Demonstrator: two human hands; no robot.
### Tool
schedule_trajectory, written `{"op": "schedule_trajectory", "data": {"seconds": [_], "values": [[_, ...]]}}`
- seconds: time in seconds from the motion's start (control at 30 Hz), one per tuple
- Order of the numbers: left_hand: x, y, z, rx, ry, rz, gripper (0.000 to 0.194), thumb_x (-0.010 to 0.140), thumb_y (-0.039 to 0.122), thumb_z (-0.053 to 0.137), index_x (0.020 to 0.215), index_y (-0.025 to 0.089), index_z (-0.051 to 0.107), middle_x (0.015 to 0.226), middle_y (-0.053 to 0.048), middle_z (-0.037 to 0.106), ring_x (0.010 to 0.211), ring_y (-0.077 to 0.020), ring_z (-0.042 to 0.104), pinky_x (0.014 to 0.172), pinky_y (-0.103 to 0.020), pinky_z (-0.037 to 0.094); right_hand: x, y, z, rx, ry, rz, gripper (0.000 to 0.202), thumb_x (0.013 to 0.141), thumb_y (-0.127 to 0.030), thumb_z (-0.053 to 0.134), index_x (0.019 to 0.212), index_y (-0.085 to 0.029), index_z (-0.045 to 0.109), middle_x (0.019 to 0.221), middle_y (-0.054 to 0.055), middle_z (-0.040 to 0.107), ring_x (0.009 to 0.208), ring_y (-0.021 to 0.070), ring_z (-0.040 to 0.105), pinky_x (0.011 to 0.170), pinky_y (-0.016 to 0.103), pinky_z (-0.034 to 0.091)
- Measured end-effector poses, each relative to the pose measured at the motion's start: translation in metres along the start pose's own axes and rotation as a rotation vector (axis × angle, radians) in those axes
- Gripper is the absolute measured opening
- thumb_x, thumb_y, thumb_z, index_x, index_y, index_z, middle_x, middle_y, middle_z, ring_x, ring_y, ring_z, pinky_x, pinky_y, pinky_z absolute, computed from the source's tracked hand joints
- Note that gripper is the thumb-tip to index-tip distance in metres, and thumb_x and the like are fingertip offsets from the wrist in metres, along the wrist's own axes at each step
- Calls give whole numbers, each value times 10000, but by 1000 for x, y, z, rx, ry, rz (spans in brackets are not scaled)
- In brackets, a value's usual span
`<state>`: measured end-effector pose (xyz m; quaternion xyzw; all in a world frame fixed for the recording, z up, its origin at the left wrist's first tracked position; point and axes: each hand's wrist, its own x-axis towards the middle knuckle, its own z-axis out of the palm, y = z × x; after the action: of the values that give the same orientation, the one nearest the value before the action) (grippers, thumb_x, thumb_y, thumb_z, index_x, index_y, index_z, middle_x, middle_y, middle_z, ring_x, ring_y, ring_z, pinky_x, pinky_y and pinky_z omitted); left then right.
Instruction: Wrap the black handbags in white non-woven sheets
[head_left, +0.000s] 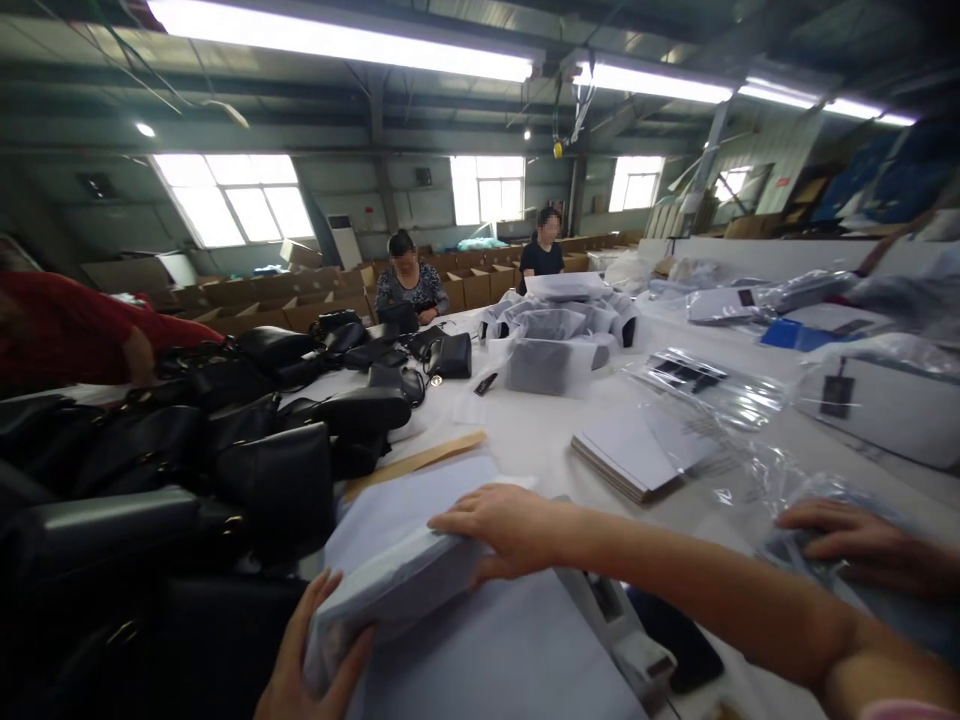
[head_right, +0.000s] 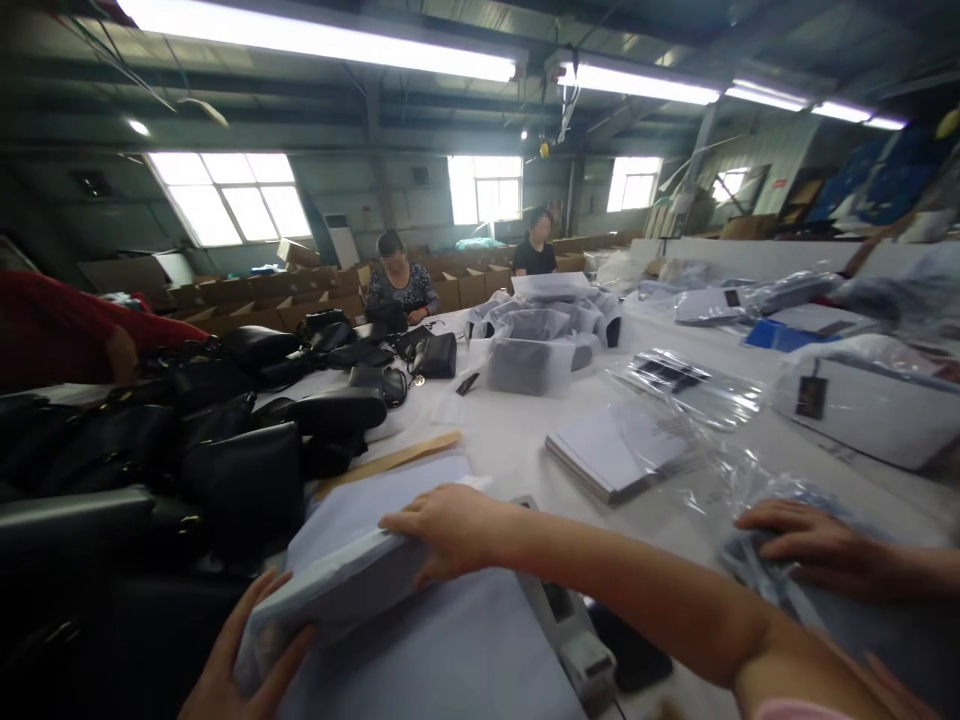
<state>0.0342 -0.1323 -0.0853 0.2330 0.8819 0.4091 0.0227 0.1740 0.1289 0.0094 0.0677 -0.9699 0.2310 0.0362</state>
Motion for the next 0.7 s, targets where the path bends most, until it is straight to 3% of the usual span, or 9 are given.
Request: {"op": "schedule_trajectory", "data": {"seconds": [0.13,0.27,0.4,0.5,0.57,0.63,0.7], "values": [[-3,0,-1,-35,-19,-8,693,771,655,570,1368,306,525,1253,-36,678,1148,-323,642,957,-450,527,8,7,24,-159,-44,89,649,772,-342,748,1382,-296,534,1218,66,691,1003,254,673,835,299,463],[8,6,2,-32,-67,-46,697,677,654,661,1251,259,633,1112,-44,741,1090,-344,667,884,-422,561,8,20,10,-183,-6,76,551,807,-326,725,1340,-303,586,1228,46,695,1036,263,668,835,300,459],[35,58,24,-91,-73,105,661,738,627,656,1285,259,614,1176,-61,719,1121,-333,652,915,-430,546,-3,54,-33,-101,148,156,550,771,-263,746,1303,-337,626,1250,14,687,1107,280,642,922,316,448],[58,110,55,-225,-69,381,574,880,494,585,1394,250,510,1357,-80,615,1258,-288,566,1035,-426,476,-17,101,-74,-4,323,283,499,714,-178,774,1186,-328,710,1192,-18,714,1125,290,631,969,325,438],[67,134,76,-319,-92,523,559,922,421,558,1437,230,452,1440,-100,538,1310,-269,521,1065,-416,461,-30,140,-101,-18,417,391,484,670,-147,805,1126,-296,742,1101,-7,747,1073,294,651,965,344,453],[66,142,94,-360,-127,615,533,936,374,553,1440,235,446,1473,-98,503,1349,-259,481,1078,-416,461,-44,179,-123,-113,455,531,466,652,-159,830,1100,-256,750,1056,21,758,1027,289,663,944,361,469],[56,134,107,-352,-166,646,480,943,338,550,1412,262,481,1467,-79,511,1362,-248,466,1080,-417,469,-60,215,-137,-222,431,655,394,665,-156,821,1052,-193,759,1022,63,761,986,279,673,904,365,480]]}}
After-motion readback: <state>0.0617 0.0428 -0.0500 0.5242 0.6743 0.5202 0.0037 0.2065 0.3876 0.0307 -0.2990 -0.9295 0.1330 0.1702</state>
